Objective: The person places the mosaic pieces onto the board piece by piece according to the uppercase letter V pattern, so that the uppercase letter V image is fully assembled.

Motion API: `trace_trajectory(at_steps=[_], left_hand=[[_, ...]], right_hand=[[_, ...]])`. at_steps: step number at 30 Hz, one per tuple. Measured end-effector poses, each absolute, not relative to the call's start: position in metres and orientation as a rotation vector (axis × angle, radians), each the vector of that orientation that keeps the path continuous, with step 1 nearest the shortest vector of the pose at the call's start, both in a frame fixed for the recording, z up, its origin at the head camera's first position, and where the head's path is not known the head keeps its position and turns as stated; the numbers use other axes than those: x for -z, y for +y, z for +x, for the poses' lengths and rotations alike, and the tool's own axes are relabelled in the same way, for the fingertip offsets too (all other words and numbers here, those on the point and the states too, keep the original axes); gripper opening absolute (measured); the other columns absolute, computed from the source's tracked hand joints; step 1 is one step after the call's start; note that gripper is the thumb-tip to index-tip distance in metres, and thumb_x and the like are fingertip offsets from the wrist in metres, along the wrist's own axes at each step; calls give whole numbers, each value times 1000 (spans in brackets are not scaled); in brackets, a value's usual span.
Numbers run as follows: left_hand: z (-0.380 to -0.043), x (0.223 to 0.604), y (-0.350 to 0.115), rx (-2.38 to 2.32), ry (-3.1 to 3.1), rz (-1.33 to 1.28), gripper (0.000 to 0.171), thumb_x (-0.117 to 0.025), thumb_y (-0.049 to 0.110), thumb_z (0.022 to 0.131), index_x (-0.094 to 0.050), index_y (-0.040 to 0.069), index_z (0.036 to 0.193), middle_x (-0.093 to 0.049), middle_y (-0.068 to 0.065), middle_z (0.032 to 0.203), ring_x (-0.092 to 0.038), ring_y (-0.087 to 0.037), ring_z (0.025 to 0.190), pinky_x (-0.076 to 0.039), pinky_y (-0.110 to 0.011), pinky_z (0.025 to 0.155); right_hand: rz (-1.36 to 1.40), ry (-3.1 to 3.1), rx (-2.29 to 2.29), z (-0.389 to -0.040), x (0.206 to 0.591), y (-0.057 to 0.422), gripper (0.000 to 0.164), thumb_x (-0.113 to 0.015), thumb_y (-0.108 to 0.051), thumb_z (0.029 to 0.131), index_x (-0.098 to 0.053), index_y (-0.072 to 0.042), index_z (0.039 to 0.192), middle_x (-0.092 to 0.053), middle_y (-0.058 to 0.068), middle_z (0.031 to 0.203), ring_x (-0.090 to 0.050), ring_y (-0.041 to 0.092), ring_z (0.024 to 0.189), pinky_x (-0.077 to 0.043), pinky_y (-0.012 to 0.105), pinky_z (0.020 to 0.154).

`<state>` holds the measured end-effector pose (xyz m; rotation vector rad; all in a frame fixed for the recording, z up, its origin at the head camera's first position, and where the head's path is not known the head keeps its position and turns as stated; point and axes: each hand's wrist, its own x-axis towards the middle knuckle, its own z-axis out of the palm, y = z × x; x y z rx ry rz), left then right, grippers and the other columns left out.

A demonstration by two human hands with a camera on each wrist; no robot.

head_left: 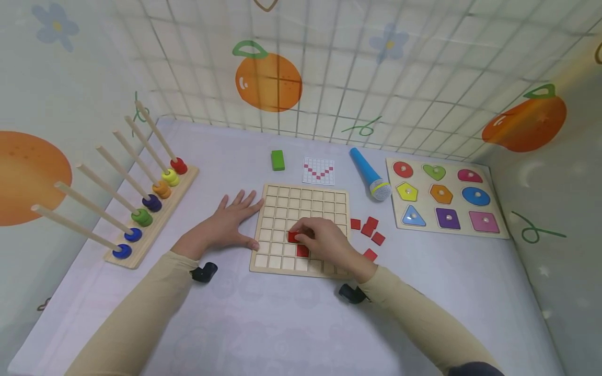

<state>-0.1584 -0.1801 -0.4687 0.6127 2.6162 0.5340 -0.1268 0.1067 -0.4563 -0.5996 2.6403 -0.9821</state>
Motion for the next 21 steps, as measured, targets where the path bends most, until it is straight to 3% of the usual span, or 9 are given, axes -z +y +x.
trace_trajectory(at_steps=[12, 21], left_hand=[[-158, 467, -178, -519, 2622, 607, 123, -82, 66, 70, -19, 19, 164, -3, -11, 171, 9, -35, 156, 10, -57, 122], [-157, 466, -177, -514, 2625, 603, 123, -84, 64, 70, -19, 18, 164, -4, -12, 171, 8, -37, 156, 10, -59, 122]], right_hand=[[-641, 2709, 893, -126, 457, 97, 16, -79, -21, 91, -74, -21, 106, -62, -8, 100, -56, 10, 87, -53, 25, 76], [-656, 2734, 821, -126, 457, 95, 19, -78, -23, 92, -76, -21, 111, -63, -8, 106, -55, 9, 88, -52, 24, 76]])
